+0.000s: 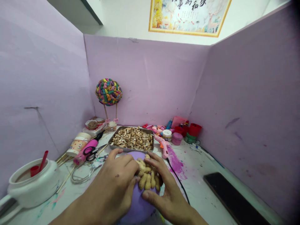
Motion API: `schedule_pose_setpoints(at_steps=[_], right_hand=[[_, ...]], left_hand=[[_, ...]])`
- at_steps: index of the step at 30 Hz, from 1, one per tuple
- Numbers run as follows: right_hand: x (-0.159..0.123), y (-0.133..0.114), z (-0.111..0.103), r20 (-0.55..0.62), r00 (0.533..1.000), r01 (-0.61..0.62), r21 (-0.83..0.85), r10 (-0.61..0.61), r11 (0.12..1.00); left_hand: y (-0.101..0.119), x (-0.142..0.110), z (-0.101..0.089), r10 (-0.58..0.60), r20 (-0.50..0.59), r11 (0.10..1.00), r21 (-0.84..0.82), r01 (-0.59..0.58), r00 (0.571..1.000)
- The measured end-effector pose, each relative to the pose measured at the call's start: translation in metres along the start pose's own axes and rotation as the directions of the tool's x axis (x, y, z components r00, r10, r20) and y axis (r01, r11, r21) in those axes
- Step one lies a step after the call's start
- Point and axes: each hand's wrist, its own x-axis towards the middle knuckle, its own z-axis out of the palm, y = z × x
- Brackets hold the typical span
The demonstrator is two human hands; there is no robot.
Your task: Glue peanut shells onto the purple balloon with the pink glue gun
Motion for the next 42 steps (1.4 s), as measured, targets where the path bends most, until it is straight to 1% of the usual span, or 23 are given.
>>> schedule_pose_setpoints(at_steps=[6,15,20,26,30,34,37,40,42], right_hand=[[0.000,0.000,0.001,0.008,1.000,0.009,0.006,-0.010,1.000],[0.001,-0.003,0.000,-0.011,1.000,-0.005,0.010,0.005,1.000],[0.001,-0.001,0.001,-0.026,1.000,-0.008,0.008,0.008,1.000],[0.000,-0.002,0.002,-0.028,0.999,-0.025,0.040,0.026,0.999],[0.000,-0.003,0.003,-0.028,0.999,-0.039,0.035,0.040,0.999],[0.001,-0.002,0.003,-0.042,0.999,-0.032,0.042,0.034,0.999],[0.001,0.000,0.001,-0.061,0.997,-0.044,0.060,0.047,0.997],[0.002,0.002,0.000,-0.078,0.993,-0.079,0.079,0.085,0.994],[0.002,0.003,0.000,-0.081,0.992,-0.088,0.079,0.094,0.993]], left_hand=[[0.002,0.000,-0.001,0.001,-0.022,1.000,-0.006,-0.001,1.000],[0.002,0.001,-0.002,-0.015,-0.009,0.997,-0.071,0.014,1.000],[0.002,0.001,-0.002,-0.031,0.016,0.998,-0.057,0.032,0.999],[0.003,0.002,-0.003,-0.009,0.044,1.000,0.004,0.009,0.999],[0.003,0.000,-0.002,0.037,0.037,0.997,0.066,-0.039,0.999],[0.001,0.001,-0.002,0.154,-0.018,0.983,0.105,-0.151,0.988],[-0.001,0.004,-0.008,0.184,-0.036,0.982,0.059,-0.182,0.982],[-0.006,0.005,-0.019,0.129,-0.055,0.991,-0.032,-0.131,0.990],[-0.008,0.005,-0.023,0.084,-0.052,0.994,-0.063,-0.088,0.995]])
